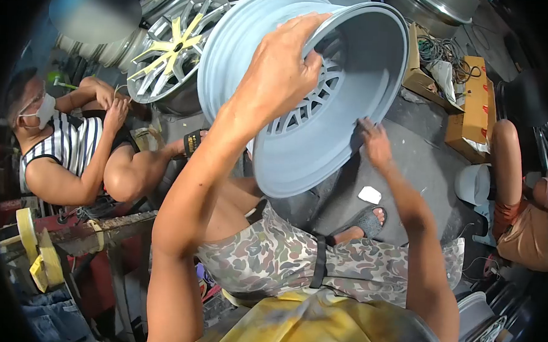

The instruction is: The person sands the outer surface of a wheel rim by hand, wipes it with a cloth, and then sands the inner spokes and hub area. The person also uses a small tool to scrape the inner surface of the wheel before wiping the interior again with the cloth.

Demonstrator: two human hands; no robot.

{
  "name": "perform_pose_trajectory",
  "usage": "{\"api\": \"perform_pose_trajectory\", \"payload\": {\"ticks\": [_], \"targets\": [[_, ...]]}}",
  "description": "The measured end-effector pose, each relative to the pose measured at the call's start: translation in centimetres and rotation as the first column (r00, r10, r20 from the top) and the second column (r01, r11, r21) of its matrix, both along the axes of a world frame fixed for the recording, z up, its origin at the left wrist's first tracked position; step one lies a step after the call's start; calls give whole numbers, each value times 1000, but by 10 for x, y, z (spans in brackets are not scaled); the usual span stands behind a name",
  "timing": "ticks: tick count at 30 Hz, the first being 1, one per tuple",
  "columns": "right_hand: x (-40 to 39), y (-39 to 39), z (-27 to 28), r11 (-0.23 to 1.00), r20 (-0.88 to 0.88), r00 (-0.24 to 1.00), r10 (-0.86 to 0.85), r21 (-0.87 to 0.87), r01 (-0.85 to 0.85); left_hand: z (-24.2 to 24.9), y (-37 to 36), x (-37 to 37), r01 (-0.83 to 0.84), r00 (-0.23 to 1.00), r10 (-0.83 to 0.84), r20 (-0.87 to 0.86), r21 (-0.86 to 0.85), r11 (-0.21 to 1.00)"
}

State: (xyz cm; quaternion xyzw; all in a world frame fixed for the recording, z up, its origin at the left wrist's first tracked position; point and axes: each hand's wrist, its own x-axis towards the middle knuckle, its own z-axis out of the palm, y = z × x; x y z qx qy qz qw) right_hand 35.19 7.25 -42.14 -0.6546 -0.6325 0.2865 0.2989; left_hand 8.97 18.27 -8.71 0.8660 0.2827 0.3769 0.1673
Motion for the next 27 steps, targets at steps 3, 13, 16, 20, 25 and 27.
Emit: {"api": "perform_pose_trajectory", "payload": {"ticks": [3, 13, 16, 20, 25, 27], "targets": [[20, -15, -33, 939, 694, 720, 17, 237, -251, 5, 3, 4, 5, 999, -3, 48, -43, 999], [-196, -76, 237, 975, -669, 711, -216, -187, 121, -16, -8, 42, -18, 995, 13, 97, 48, 999], [-101, -51, 239, 968, -981, 171, -90, -46, 247, -23, -29, 62, 30, 993, -28, 111, -20, 999], [-58, -92, 257, 879, -963, 261, -68, 66, 473, -36, -54, 100, 87, 995, -87, 49, -8, 996], [-97, -174, 183, 743, -464, 595, -656, -258, 617, -41, -56, 164, 16, 1000, -17, 11, 62, 998], [-111, -192, 162, 794, -381, 707, -595, -143, 591, -30, -47, 157, 25, 998, -27, 49, 41, 999]]}}
